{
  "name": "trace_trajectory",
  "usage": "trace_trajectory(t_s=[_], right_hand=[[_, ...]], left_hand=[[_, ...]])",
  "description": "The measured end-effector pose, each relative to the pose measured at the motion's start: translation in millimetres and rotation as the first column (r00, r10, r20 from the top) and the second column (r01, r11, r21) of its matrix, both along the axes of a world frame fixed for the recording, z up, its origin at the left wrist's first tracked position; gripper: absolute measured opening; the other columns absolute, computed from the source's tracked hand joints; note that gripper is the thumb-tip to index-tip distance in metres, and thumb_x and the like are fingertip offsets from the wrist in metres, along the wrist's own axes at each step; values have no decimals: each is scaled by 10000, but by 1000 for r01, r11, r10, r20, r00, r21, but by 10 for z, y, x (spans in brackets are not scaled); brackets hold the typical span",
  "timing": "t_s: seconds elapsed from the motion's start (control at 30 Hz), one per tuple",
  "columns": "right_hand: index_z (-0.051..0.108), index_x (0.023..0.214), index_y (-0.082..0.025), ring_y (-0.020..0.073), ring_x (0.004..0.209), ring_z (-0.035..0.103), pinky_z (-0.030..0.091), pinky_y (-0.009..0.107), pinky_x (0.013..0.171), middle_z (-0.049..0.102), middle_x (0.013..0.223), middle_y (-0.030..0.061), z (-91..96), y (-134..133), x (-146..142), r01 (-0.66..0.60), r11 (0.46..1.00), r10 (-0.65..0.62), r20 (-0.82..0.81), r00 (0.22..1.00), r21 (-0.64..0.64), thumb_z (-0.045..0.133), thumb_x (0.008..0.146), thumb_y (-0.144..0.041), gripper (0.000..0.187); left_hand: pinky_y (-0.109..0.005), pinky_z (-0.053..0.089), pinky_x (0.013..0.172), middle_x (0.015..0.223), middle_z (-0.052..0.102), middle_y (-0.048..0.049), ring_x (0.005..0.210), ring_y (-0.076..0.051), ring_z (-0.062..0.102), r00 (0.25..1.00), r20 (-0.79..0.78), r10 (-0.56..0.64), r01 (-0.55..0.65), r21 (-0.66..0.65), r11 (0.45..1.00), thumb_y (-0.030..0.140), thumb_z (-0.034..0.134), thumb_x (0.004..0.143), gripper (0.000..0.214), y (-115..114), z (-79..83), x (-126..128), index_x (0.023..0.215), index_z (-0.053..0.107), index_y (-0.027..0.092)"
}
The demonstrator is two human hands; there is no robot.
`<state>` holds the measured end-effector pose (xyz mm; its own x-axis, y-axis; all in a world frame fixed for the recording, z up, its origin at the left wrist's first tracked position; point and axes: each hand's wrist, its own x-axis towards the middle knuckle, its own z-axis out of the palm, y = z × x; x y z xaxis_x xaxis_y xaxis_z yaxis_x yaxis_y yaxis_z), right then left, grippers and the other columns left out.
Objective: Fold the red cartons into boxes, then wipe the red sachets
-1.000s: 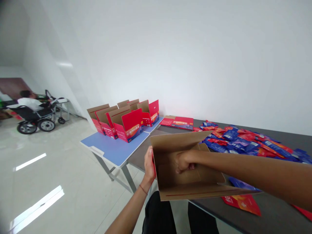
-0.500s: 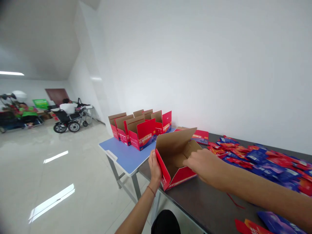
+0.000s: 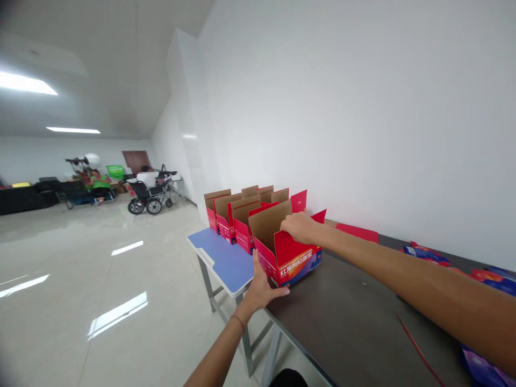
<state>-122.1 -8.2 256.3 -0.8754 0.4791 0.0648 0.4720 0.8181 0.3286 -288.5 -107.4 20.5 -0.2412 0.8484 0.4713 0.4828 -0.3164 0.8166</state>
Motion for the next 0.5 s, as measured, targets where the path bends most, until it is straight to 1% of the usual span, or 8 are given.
trace_trajectory(t_s=[0.07,0.1,0.17,0.23,0.33,0.43,0.5], right_hand=[[798,1084,-178,295,1004,710,433,321,759,773,1094,144,26,20,-144,-15,1000,15,3,1000,-11,596,894,-101,288],[791,1107,-176,297,1016,706,427,318,751,771,1107,143,46,17,-203,-17,1000,17,6,1000,-7,607,884,-98,299],[782,1116,-173,293,1024,698,411,310,724,769,1107,134,91,-6,-303,-31,999,31,9,999,-7,617,865,-92,311],[784,1088,-189,279,1007,694,400,303,707,773,1078,111,127,-45,-389,-69,997,69,14,997,-37,622,853,-93,302],[785,1070,-222,261,1010,690,400,290,720,774,1071,77,139,-141,-518,-165,980,169,24,985,-115,638,849,-92,296],[778,1075,-229,254,1027,685,417,287,774,772,1062,68,111,-301,-664,-248,956,252,2,968,-155,689,855,-119,262],[769,1092,-230,251,1027,683,426,291,802,772,1044,63,87,-425,-777,-303,941,301,-41,953,-153,716,858,-137,258]], left_hand=[[-532,61,1341,1761,-56,-243,1628,-398,-104,993,-86,79,-79,-3,997,481,976,573,1523,26,-37,48,1685,-5,131],[-535,79,1342,1762,-61,-240,1629,-397,-99,986,-96,135,-135,6,991,451,956,611,1472,40,-46,62,1685,1,133],[-530,127,1342,1768,-23,-227,1635,-386,-50,968,-89,236,-234,33,972,378,882,715,1313,32,-57,60,1686,31,137],[-518,164,1341,1774,45,-198,1641,-362,16,955,-88,285,-282,48,958,308,775,814,1141,-50,-70,19,1691,62,155],[-503,191,1339,1780,84,-157,1644,-331,69,938,-125,322,-316,64,946,266,643,905,997,-308,-106,-98,1701,49,175],[-496,223,1329,1783,90,-135,1644,-319,101,904,-176,389,-380,87,921,257,600,933,971,-631,-140,-273,1705,15,199],[-506,277,1307,1779,119,-140,1632,-324,175,880,-191,435,-424,96,900,236,580,946,957,-824,-151,-418,1705,-2,211]])
